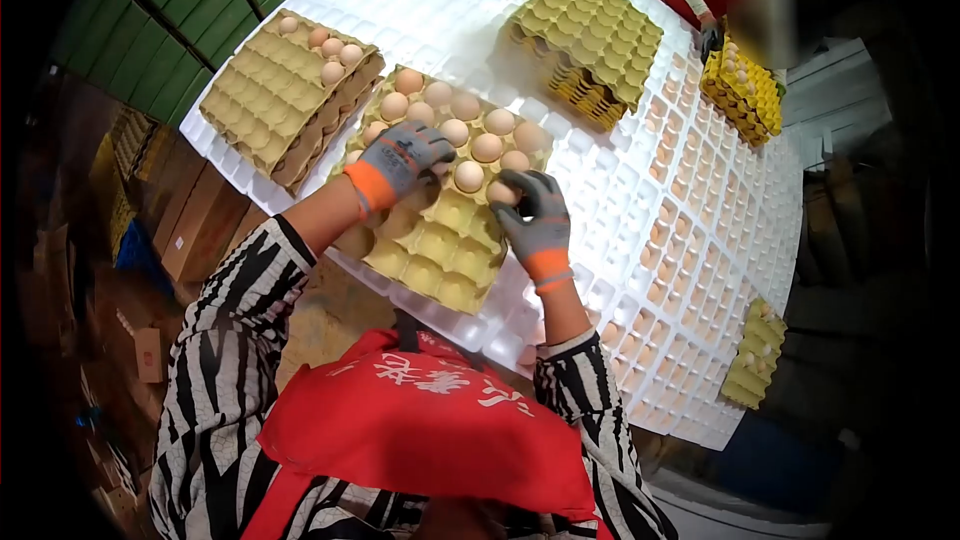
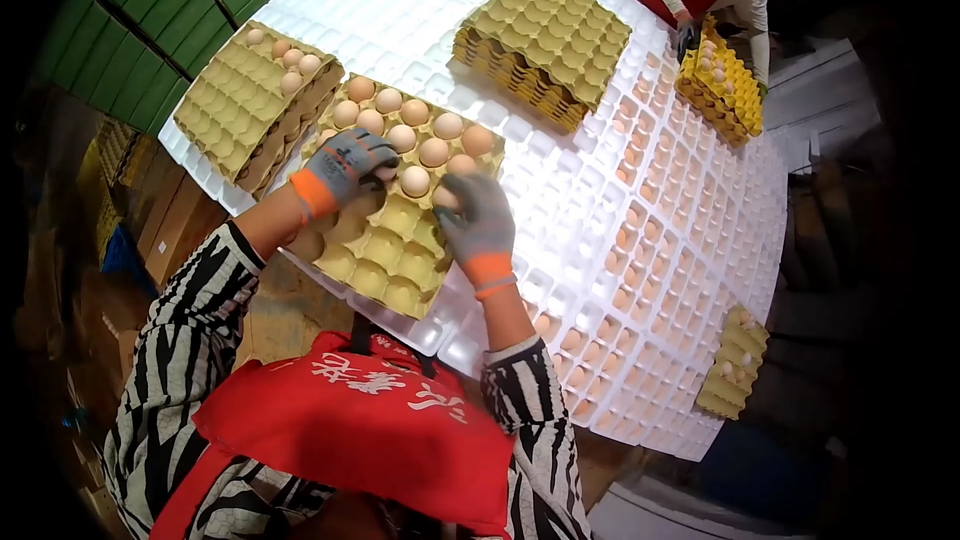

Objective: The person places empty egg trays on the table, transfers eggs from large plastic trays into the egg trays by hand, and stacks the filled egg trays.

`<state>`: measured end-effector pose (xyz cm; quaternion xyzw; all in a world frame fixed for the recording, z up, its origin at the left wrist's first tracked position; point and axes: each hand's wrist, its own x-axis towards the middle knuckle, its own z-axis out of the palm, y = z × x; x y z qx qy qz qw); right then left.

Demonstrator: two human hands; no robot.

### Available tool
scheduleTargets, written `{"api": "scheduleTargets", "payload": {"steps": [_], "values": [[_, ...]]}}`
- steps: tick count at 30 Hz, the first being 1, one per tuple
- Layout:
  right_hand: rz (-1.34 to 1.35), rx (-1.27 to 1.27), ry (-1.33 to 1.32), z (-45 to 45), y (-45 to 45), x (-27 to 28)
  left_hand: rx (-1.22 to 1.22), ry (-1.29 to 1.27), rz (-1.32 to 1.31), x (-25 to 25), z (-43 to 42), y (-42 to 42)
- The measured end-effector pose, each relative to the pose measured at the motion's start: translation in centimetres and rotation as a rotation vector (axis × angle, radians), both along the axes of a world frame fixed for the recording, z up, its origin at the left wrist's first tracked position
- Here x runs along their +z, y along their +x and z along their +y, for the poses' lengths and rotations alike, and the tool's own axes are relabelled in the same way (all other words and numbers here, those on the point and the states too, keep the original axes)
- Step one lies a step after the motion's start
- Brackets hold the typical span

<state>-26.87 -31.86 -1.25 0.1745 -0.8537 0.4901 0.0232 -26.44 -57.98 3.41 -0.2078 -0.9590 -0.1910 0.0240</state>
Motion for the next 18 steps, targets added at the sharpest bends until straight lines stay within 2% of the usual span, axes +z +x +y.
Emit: {"api": "scheduleTargets", "payload": {"steps": [2,3,4,6,8,9,10,12,15,16,18], "values": [[-0.366,-0.080,-0.436,2.0,-0.1,-0.5,0.158,0.464,-0.227,1.6,-0.9,0.7],[-0.419,-0.065,-0.722,2.5,-0.1,0.5,0.216,0.820,-0.402,2.2,-1.4,0.9],[-0.468,-0.054,-1.013,2.8,0.1,1.5,0.190,1.091,-0.411,1.4,-1.9,0.3],[-0.491,-0.070,-0.967,2.8,-0.9,1.8,0.076,1.155,-0.470,0.8,-2.2,-0.4],[-0.390,-0.177,-0.278,0.9,-2.2,3.3,-0.027,0.530,-0.205,1.9,0.6,-0.2],[0.106,-0.116,0.070,-0.2,-2.7,2.5,-0.147,0.275,0.027,1.2,2.0,-0.3],[0.173,-0.087,0.377,-1.4,-2.7,3.9,-0.226,-0.097,-0.041,1.2,3.2,-0.8],[0.189,-0.099,0.578,-2.2,-2.8,3.9,-0.229,-0.280,0.039,0.1,4.8,-1.0],[-0.372,-0.193,-0.197,0.4,-3.5,2.8,-0.164,0.029,-0.121,1.3,3.4,-1.6],[-0.529,-0.240,-0.508,1.3,-3.5,3.4,-0.090,0.089,-0.046,2.1,3.1,-1.8],[-0.525,-0.205,-0.928,2.5,-3.5,3.9,0.052,0.202,0.083,3.0,2.8,-1.8]]}}
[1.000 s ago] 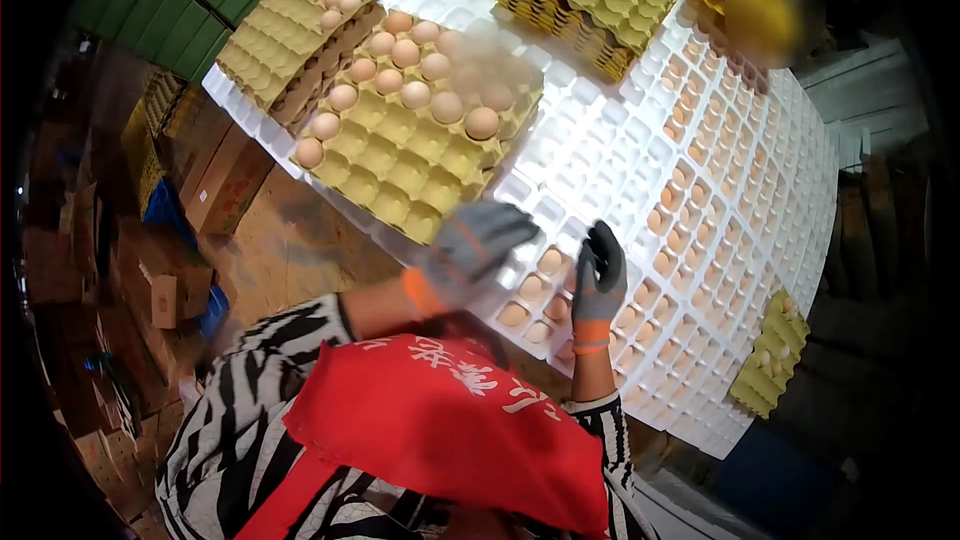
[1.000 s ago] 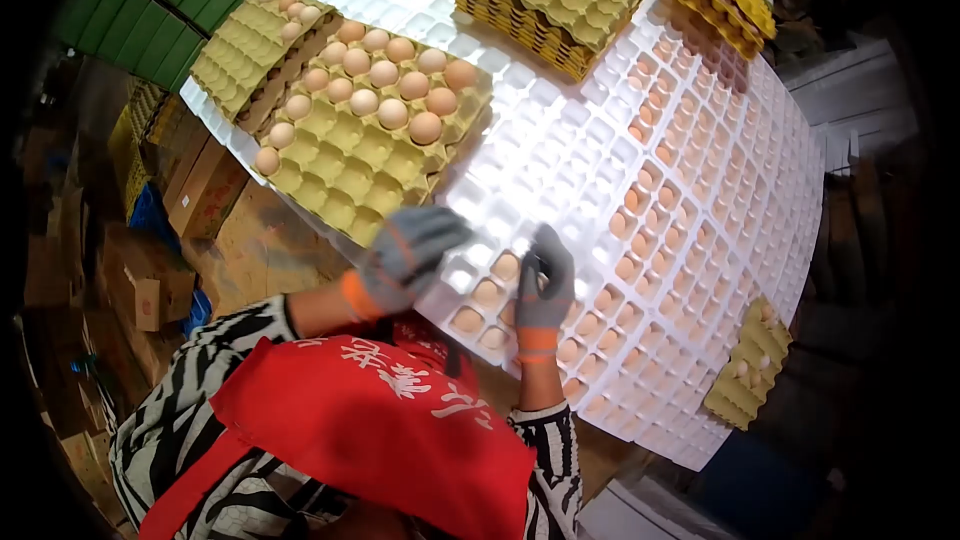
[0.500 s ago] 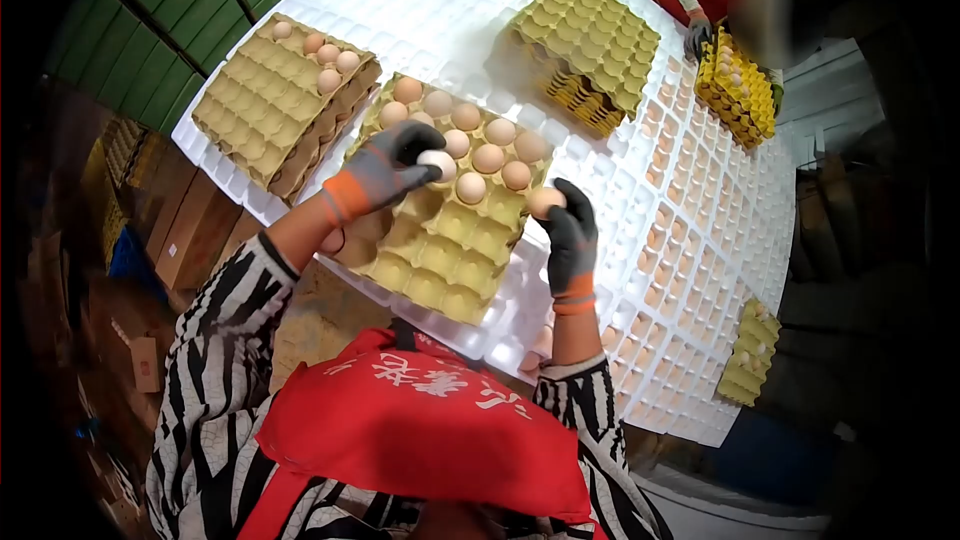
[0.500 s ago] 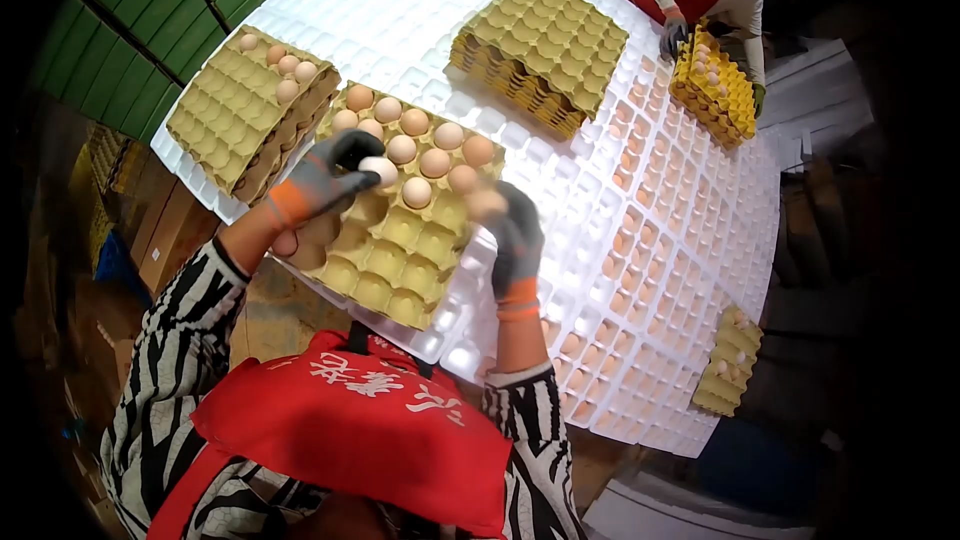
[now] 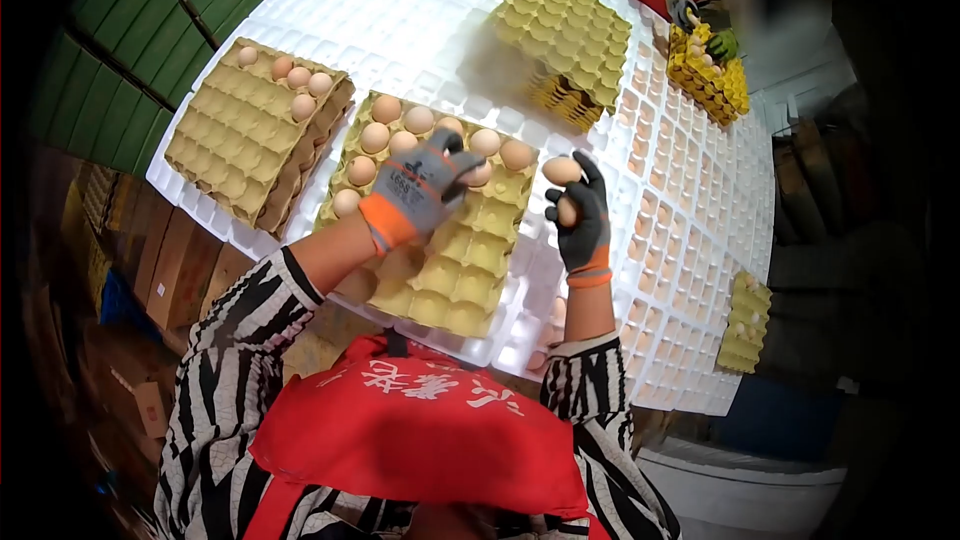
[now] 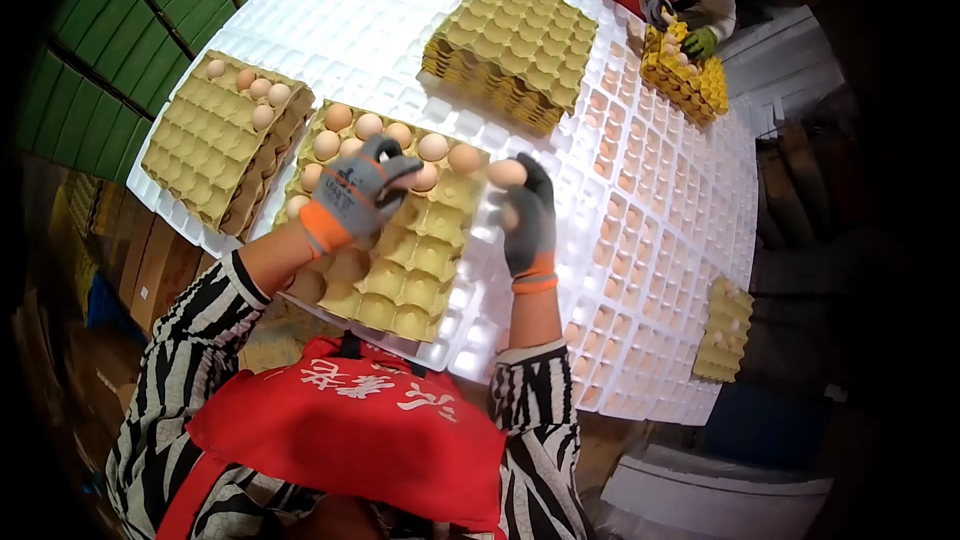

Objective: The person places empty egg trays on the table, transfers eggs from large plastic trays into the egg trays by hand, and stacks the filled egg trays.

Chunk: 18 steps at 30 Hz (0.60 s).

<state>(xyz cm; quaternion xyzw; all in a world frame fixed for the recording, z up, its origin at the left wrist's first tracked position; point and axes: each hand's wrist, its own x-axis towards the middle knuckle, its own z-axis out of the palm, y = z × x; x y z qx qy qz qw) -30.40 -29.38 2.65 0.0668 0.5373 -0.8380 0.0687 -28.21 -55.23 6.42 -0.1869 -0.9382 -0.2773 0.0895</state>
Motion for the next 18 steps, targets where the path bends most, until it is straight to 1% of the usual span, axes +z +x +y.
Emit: {"api": "scheduleTargets", "payload": {"steps": [1,2,4,6,7,8,10,11,12,14,15,16,17,18], "values": [[0.092,0.009,0.066,0.3,-0.4,-0.2,-0.013,-0.028,0.117,-0.3,-0.2,-0.6],[0.079,0.113,0.114,0.7,-1.3,-0.2,-0.017,-0.126,0.087,-1.3,0.2,-1.4],[0.102,0.170,0.583,-1.0,-2.9,1.4,-0.020,-0.265,-0.065,-0.9,1.4,-2.3],[0.712,0.021,1.528,-2.1,-4.3,0.4,-0.018,-0.362,-0.032,-1.2,1.9,-2.8],[0.638,0.093,1.628,-2.8,-4.5,0.2,-0.029,-0.410,-0.017,-1.5,2.4,-3.0],[0.555,0.168,1.723,-3.4,-4.8,0.1,-0.038,-0.512,-0.049,-1.0,3.0,-3.2],[0.417,0.273,1.696,-3.8,-5.4,-0.3,-0.076,-0.604,-0.124,-0.8,3.9,-4.4],[0.447,0.124,1.604,-3.5,-4.3,-0.3,-0.083,-0.515,-0.058,-1.3,3.6,-4.4],[0.507,-0.013,1.451,-2.9,-2.9,-0.5,-0.080,-0.424,0.001,-1.8,3.1,-4.4],[0.475,-0.102,0.949,-0.5,-0.1,-0.8,-0.090,-0.259,0.103,-0.9,2.2,-3.0],[0.413,-0.120,0.858,1.5,1.6,-1.5,0.023,-0.190,0.018,0.4,2.4,-1.6],[0.352,-0.142,0.766,4.0,3.6,-2.5,0.004,-0.127,0.026,0.9,2.2,-0.9],[0.374,-0.128,0.914,6.5,5.8,-3.0,-0.024,-0.009,0.029,1.3,3.0,0.3],[0.323,-0.122,0.989,9.4,8.2,-3.9,-0.042,0.109,0.035,1.5,4.2,2.0]]}}
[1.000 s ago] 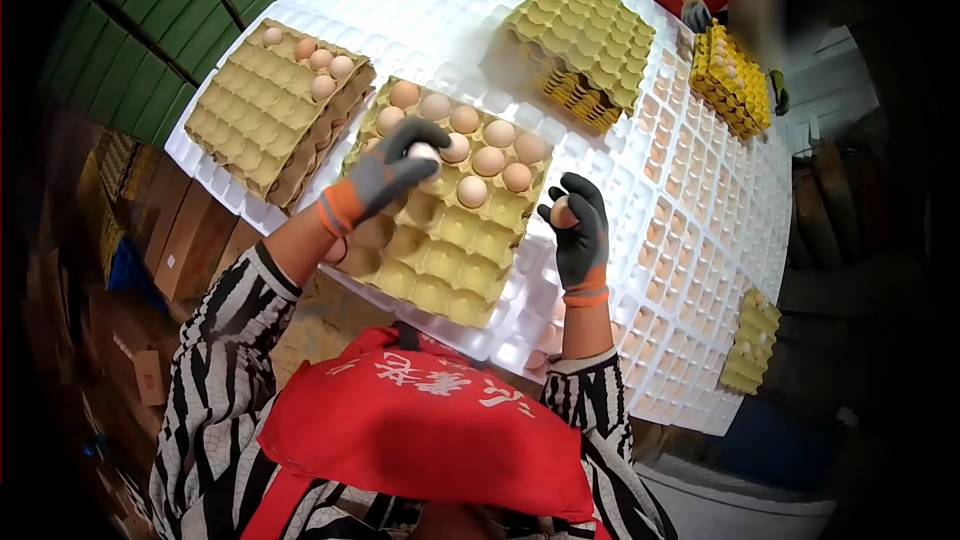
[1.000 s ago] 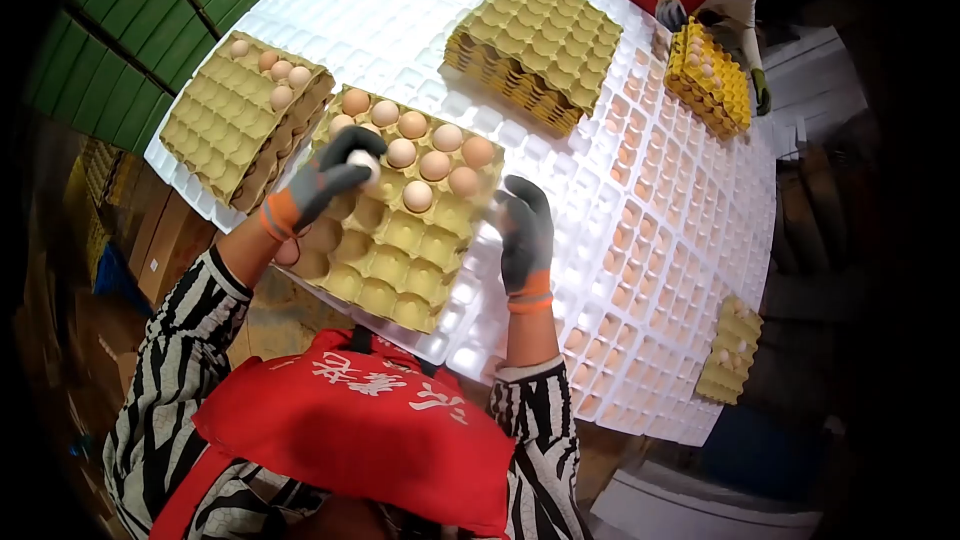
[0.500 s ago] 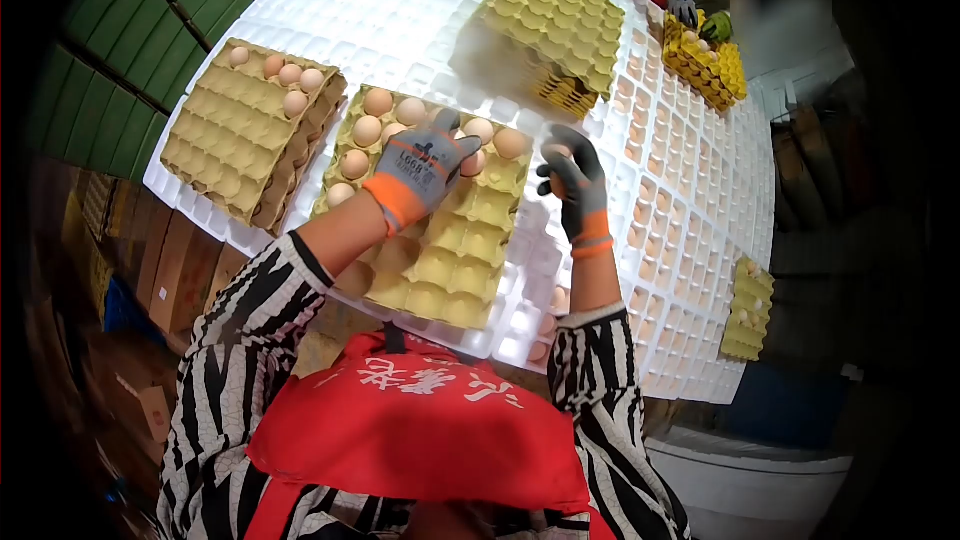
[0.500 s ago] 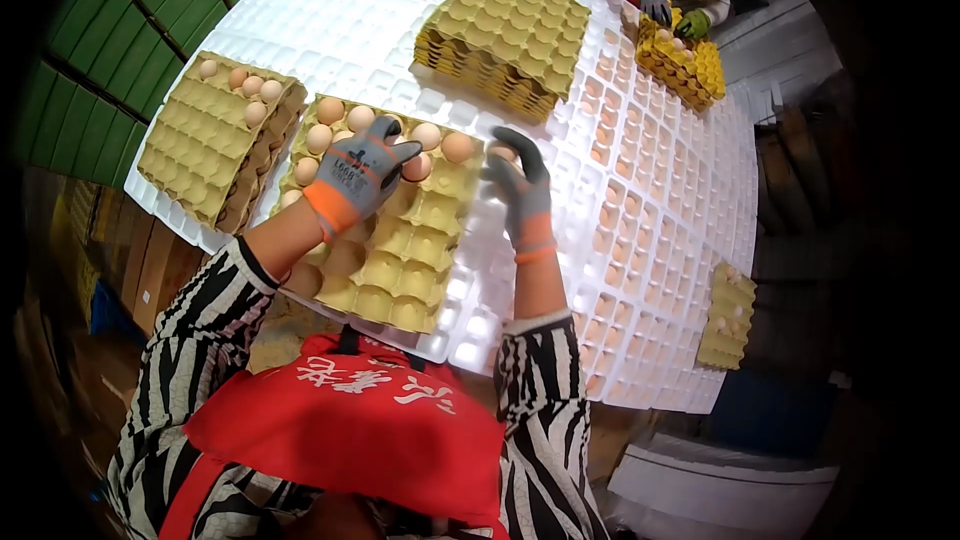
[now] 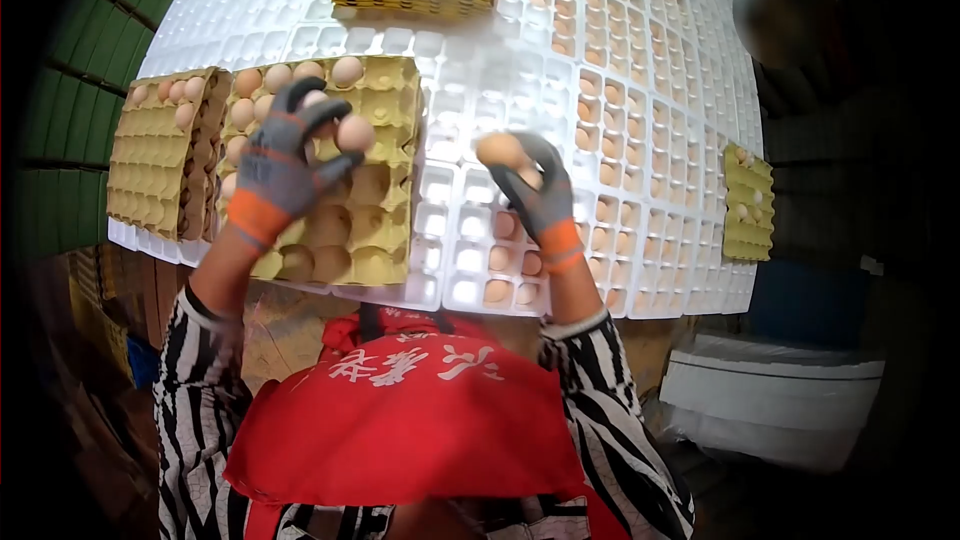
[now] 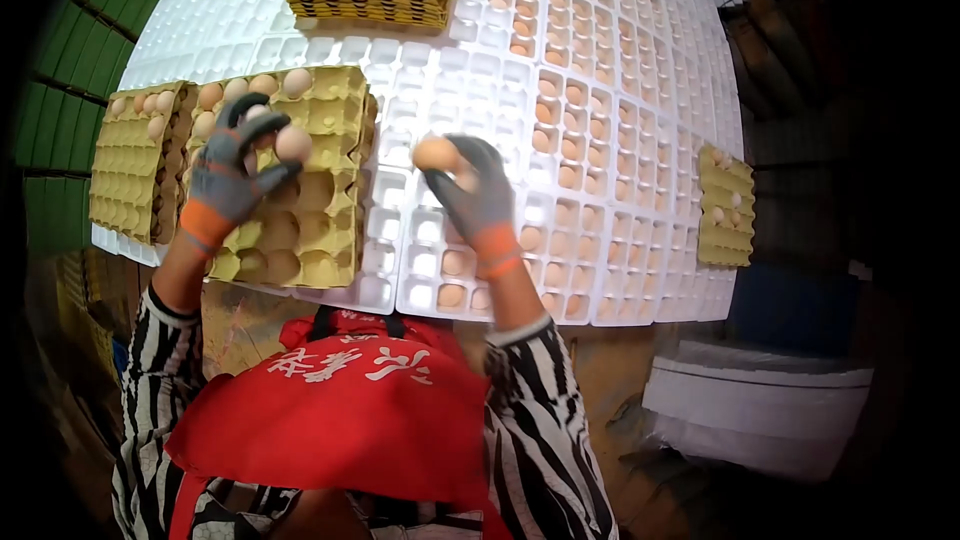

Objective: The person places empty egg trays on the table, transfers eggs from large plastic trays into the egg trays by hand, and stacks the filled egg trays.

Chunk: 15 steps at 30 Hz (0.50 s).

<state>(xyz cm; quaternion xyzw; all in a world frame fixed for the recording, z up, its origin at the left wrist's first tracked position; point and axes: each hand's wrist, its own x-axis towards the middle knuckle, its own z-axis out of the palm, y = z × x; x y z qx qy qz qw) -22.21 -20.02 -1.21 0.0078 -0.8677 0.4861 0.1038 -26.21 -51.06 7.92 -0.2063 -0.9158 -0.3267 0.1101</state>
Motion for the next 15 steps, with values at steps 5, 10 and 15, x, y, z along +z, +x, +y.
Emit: {"api": "scheduleTargets", "payload": {"steps": [5,10,15], "values": [[-0.241,-0.129,0.277,9.9,8.0,-2.9,-0.168,-0.014,-0.245,-3.3,11.4,7.3],[-0.222,-0.135,0.499,10.0,6.7,-4.3,-0.092,-0.202,-0.401,-9.4,19.7,8.0],[-0.165,-0.158,0.209,10.9,5.4,-6.4,0.056,-0.453,-0.448,-11.7,23.1,4.5]]}}
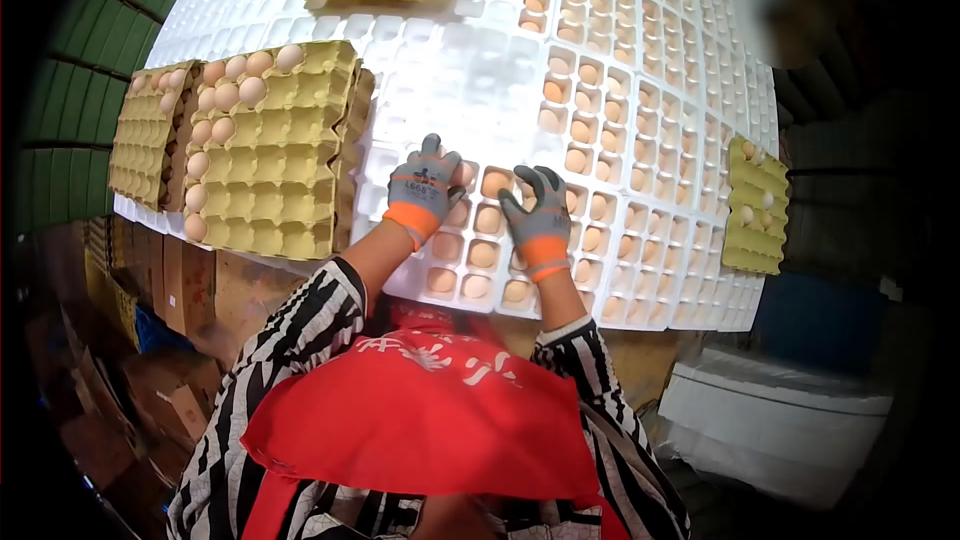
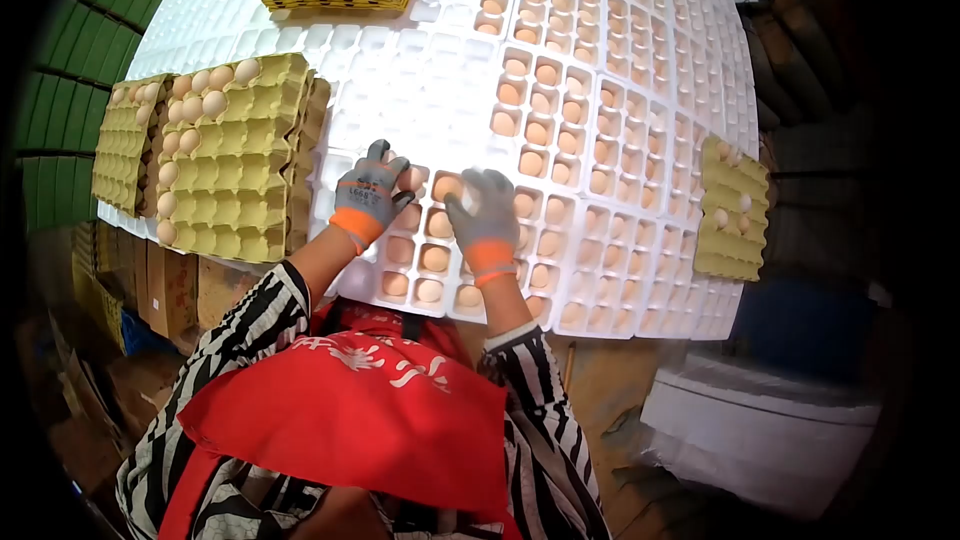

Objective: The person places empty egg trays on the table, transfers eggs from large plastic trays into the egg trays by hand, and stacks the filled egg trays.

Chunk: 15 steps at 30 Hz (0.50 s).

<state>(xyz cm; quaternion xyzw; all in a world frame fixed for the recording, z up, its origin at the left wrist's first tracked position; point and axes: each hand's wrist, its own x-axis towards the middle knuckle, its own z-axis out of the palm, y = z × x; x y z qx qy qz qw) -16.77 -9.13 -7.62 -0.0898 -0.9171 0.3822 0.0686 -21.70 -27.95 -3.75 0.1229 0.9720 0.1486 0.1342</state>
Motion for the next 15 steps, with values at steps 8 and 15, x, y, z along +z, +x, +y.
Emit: {"api": "scheduleTargets", "payload": {"steps": [8,15], "values": [[0.013,-0.075,-0.926,5.9,-2.1,-0.9,-0.015,0.427,0.243,-2.3,3.9,-2.2],[0.249,0.175,-0.221,5.2,-6.4,-4.4,0.103,0.414,0.173,-3.0,7.1,-4.5]]}}
